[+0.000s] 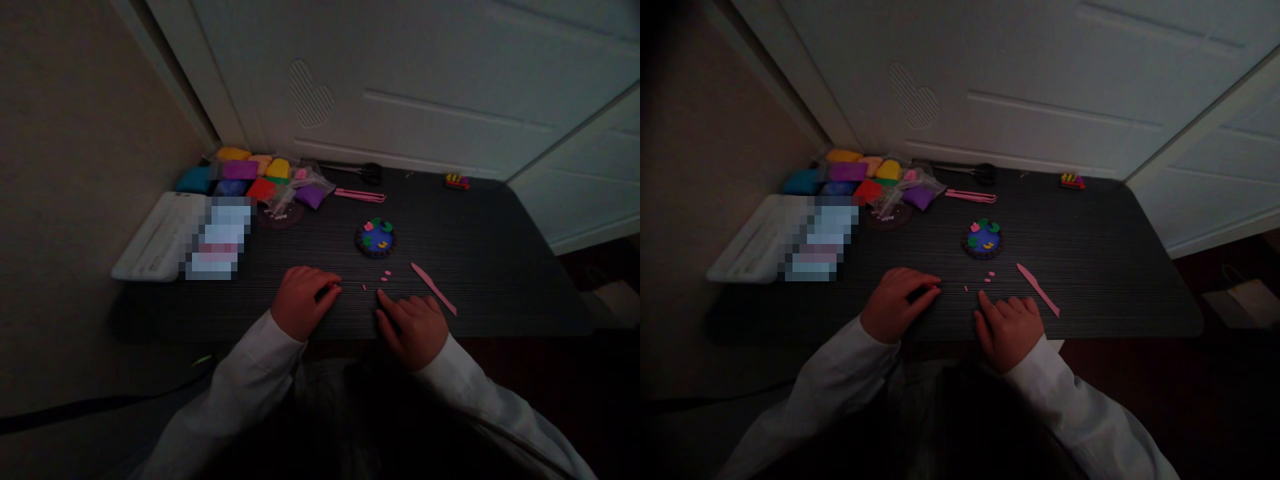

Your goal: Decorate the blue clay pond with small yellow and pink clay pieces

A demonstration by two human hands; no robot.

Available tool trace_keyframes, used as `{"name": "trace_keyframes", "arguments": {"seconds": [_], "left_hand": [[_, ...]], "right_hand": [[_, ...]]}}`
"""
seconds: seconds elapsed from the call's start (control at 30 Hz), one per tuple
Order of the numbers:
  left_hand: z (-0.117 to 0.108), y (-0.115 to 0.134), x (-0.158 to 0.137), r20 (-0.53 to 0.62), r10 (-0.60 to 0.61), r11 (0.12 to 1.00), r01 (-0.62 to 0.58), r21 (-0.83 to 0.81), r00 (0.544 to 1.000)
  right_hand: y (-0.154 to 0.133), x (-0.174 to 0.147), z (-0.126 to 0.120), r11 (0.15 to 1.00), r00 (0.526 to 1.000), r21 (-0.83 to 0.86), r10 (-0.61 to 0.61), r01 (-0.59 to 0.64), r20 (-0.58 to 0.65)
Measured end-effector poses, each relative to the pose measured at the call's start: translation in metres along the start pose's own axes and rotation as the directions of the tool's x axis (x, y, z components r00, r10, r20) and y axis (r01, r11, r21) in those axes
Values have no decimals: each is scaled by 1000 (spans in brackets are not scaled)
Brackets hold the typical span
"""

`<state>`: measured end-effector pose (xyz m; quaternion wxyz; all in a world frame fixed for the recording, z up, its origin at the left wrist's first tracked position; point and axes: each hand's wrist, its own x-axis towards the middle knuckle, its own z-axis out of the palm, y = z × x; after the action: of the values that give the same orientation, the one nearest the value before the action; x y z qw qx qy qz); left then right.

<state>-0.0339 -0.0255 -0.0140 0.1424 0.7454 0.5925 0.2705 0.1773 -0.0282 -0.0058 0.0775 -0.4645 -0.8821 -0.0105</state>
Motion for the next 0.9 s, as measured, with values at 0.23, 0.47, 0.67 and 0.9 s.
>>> {"name": "trace_keyframes", "arguments": {"seconds": [0.23, 0.47, 0.67, 0.9], "left_hand": [[-1, 0, -1, -4, 2, 1000, -2, 0, 1000], [0, 0, 0, -6, 0, 1000, 0, 1, 1000], [1, 0, 0, -3, 3, 1000, -3, 4, 1000], [-1, 0, -1, 0, -4, 1000, 4, 1, 1000]], "right_hand": [[-4, 0, 0, 999, 996, -11, 52, -53, -68], [-6, 0, 3, 999, 996, -9, 48, -49, -76], [-5, -1, 2, 997, 997, -22, 69, -70, -47], [-3, -1, 5, 998, 997, 7, 69, -69, -22]]}}
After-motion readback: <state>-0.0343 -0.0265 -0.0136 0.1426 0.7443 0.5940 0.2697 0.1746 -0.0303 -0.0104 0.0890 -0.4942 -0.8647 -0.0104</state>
